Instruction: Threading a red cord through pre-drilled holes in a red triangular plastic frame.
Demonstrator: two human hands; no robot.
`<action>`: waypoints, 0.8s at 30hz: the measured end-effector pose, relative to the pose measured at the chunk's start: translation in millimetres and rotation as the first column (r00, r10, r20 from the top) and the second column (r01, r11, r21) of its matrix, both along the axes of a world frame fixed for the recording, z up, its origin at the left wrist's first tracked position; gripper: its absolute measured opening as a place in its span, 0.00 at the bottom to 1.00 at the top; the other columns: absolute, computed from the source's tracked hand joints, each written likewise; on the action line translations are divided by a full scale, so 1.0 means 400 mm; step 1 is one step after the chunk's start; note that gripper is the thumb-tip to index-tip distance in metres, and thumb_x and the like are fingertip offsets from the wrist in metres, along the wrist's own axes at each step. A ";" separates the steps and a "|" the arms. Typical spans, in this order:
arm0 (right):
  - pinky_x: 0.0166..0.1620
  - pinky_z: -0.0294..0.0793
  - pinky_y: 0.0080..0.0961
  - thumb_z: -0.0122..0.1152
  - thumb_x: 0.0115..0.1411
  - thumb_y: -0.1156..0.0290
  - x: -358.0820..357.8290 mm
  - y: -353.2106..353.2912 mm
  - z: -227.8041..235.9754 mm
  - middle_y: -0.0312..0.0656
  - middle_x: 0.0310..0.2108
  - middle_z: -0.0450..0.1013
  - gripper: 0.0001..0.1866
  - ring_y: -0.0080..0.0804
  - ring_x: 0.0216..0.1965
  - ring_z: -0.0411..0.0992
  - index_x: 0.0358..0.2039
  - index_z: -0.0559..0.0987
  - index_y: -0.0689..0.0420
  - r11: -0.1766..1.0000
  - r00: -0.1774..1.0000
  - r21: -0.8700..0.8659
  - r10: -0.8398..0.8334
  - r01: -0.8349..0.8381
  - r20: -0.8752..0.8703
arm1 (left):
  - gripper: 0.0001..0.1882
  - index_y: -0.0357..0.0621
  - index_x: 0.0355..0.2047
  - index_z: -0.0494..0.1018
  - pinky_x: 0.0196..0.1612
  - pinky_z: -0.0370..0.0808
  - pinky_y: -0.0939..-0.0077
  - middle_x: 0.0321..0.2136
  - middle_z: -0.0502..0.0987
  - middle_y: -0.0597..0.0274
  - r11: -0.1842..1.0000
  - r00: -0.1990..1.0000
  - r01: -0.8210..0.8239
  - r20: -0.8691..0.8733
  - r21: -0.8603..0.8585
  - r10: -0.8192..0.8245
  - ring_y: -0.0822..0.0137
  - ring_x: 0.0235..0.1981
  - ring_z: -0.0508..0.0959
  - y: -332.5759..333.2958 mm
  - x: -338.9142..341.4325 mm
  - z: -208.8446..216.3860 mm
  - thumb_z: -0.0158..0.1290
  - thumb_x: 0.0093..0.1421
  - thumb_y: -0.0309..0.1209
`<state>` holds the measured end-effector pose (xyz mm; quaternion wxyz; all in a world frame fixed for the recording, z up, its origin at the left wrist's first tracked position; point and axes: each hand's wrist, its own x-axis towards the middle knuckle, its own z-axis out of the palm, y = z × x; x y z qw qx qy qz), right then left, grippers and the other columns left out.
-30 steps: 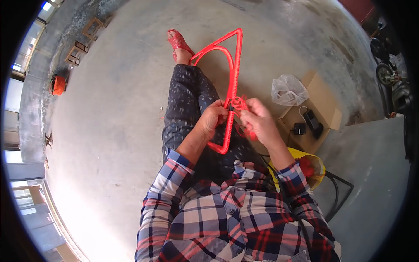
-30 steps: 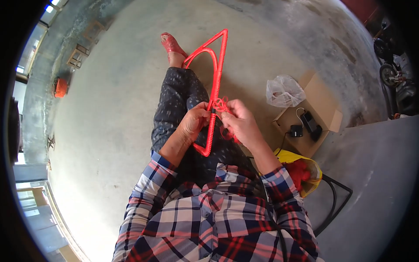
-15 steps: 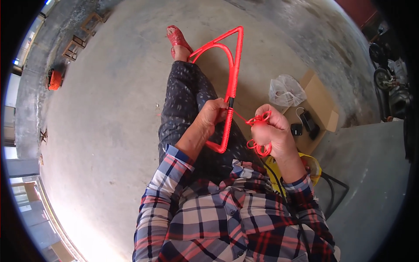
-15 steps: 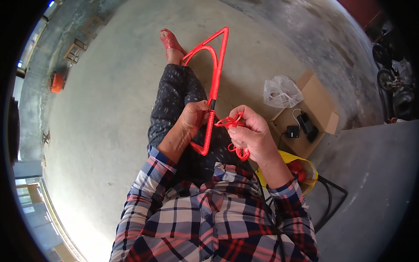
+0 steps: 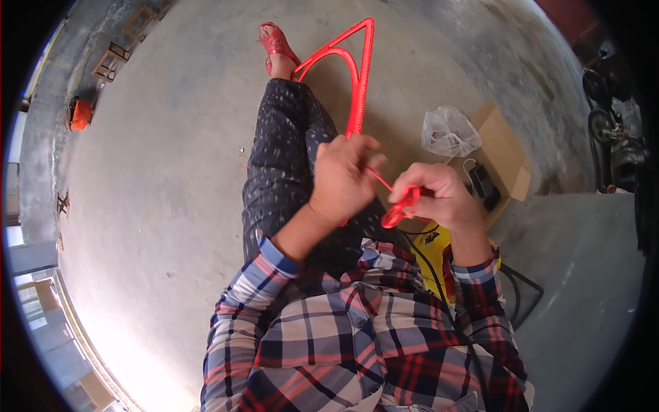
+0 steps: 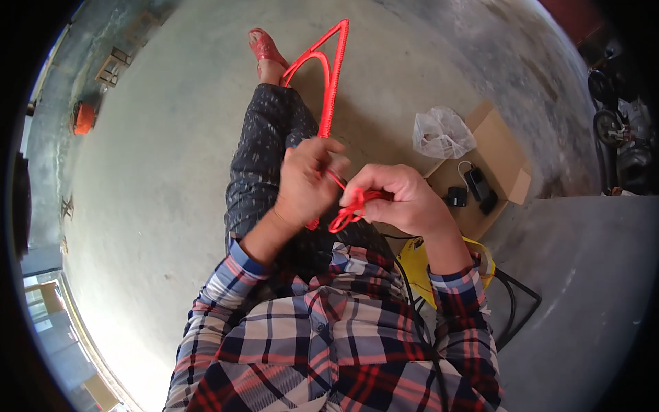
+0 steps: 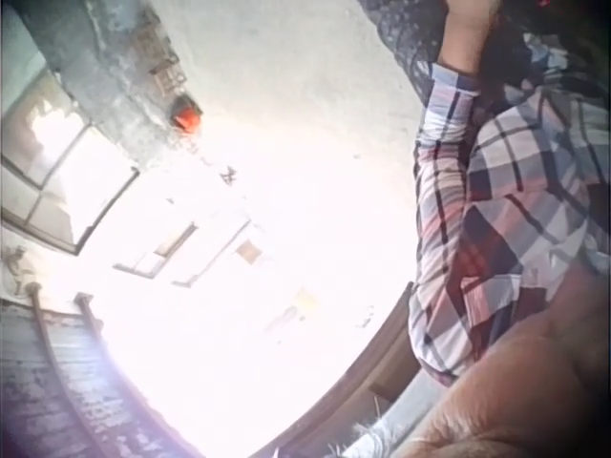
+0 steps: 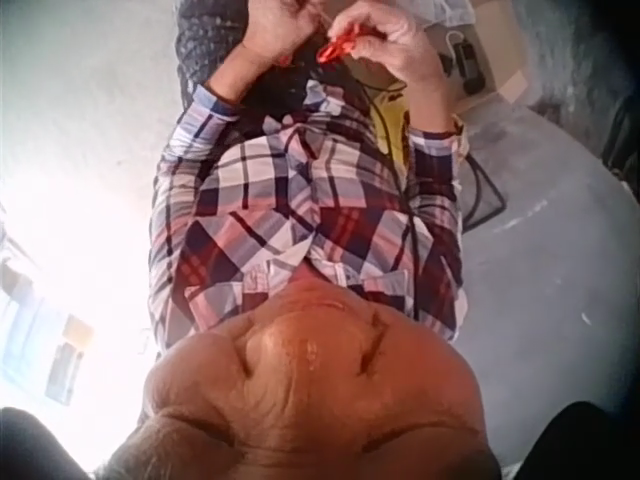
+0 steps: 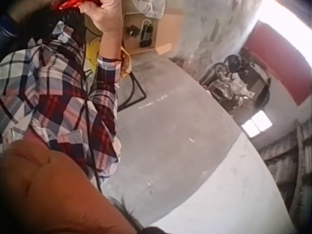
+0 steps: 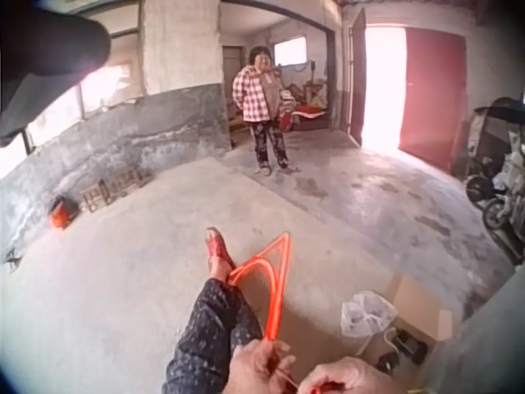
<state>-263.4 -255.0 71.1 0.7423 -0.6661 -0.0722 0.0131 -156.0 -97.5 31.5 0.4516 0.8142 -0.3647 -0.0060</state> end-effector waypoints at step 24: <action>0.50 0.69 0.26 0.53 0.64 0.69 0.066 0.072 -0.071 0.41 0.40 0.74 0.12 0.33 0.42 0.72 0.43 0.75 0.62 0.839 0.865 0.224 -0.500 0.495 -0.040 | 0.10 0.42 0.25 0.71 0.19 0.56 0.88 0.20 0.69 0.71 0.854 0.170 -0.048 -0.847 -0.518 -0.504 0.80 0.17 0.64 0.052 0.106 0.066 0.44 0.62 0.30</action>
